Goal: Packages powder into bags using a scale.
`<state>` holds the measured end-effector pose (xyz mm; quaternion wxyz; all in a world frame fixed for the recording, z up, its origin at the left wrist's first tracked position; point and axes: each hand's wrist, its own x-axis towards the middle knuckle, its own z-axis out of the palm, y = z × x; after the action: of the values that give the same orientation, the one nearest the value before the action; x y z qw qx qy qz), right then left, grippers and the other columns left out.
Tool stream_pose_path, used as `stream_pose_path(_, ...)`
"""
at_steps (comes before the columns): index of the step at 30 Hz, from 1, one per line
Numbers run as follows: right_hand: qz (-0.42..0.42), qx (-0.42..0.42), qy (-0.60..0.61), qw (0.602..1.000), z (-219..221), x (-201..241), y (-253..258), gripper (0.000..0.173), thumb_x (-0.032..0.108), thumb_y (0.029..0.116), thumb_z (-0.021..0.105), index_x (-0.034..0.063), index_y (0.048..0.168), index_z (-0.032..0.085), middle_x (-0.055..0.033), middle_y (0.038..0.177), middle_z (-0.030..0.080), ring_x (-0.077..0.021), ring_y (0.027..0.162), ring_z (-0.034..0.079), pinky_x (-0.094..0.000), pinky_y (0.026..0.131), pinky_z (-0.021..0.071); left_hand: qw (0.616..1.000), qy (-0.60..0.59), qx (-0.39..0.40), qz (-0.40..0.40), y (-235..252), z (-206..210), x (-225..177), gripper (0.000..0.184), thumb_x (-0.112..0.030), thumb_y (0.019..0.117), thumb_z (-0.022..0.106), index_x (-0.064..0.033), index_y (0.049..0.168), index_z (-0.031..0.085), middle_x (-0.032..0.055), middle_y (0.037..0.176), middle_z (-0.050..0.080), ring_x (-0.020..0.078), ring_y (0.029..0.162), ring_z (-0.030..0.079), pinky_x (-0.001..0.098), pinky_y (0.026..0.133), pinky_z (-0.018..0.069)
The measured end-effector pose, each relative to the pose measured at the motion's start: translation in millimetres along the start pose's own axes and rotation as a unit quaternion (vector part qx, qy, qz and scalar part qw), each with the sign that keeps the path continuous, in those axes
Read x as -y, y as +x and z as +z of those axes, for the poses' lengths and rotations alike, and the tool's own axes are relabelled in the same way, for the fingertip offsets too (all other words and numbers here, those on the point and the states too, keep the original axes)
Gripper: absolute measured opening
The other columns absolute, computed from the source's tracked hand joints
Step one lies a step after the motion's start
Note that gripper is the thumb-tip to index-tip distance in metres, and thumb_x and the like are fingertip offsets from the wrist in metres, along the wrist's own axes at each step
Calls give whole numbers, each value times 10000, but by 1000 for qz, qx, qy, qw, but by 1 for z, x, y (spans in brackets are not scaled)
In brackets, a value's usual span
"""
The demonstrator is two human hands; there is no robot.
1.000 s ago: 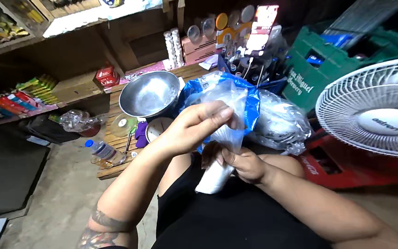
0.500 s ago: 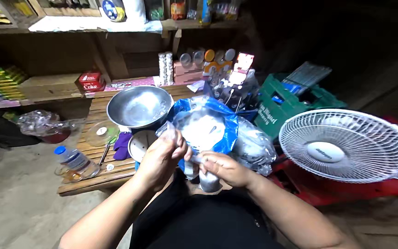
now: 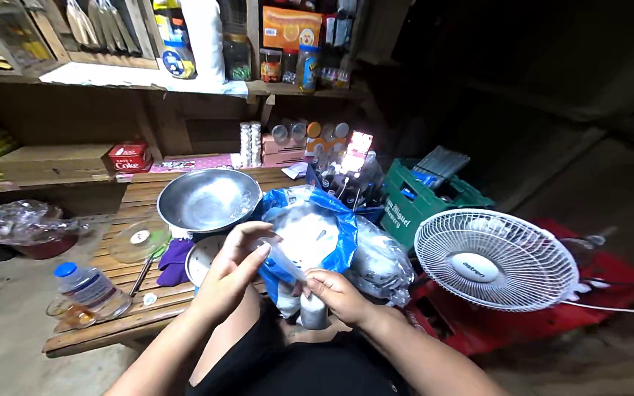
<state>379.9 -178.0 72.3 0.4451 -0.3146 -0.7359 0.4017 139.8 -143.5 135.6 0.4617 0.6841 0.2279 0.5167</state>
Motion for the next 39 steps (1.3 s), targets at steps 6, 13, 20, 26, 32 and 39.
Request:
stream_pose_path(6, 93, -20, 41, 995, 5, 2, 0, 293, 108, 1059, 434, -12, 984, 690, -6, 1000, 695, -17, 949, 627, -240, 908, 521, 814, 459, 45, 352, -15, 10, 20, 260, -249, 1066, 535, -210, 1305, 628, 46, 1352, 662, 234, 1365, 539, 461, 1140, 400)
stream_pose_path(13, 115, -12, 68, 991, 12, 15, -1, 239, 4, 1003, 473, -51, 1125, 671, -43, 1042, 726, -32, 979, 674, -264, 931, 559, 711, 597, 162, 335, 5, 29, 29, 495, -510, 1070, 403, -104, 987, 673, 77, 827, 670, 283, 848, 705, 510, 904, 555)
stream_pose_path(20, 3, 48, -162, 986, -7, 13, 1, 277, 158, 1037, 533, -21, 1004, 742, -115, 1126, 703, -147, 1147, 618, -313, 1041, 471, 708, 581, 253, 312, 3, 8, 25, 259, -240, 1020, 542, -124, 800, 613, 67, 676, 614, 278, 578, 652, 416, 445, 505)
stream_pose_path(26, -51, 54, -245, 967, -18, 30, 8, 261, 285, 1025, 605, 93, 977, 774, -71, 1223, 660, -185, 1220, 553, -415, 1099, 410, 712, 579, 268, 293, -3, 0, 13, 198, -203, 1023, 535, -130, 858, 615, 63, 703, 619, 270, 600, 657, 407, 459, 512)
stream_pose_path(32, -99, 56, -302, 947, -23, 60, 7, 232, 308, 1006, 634, 152, 936, 790, -46, 1255, 647, -167, 1251, 524, -414, 1114, 379, 722, 565, 258, 306, -12, -8, -9, 214, -236, 1024, 509, -151, 867, 627, 38, 714, 623, 244, 599, 649, 375, 458, 503)
stream_pose_path(39, -170, 30, -312, 934, -19, 97, -8, 186, 331, 1002, 655, 210, 928, 776, -9, 1201, 635, -106, 1256, 488, -321, 1109, 351, 732, 535, 248, 343, -31, -19, -35, 205, -240, 1043, 476, -173, 896, 602, 14, 740, 623, 223, 615, 626, 361, 486, 495)
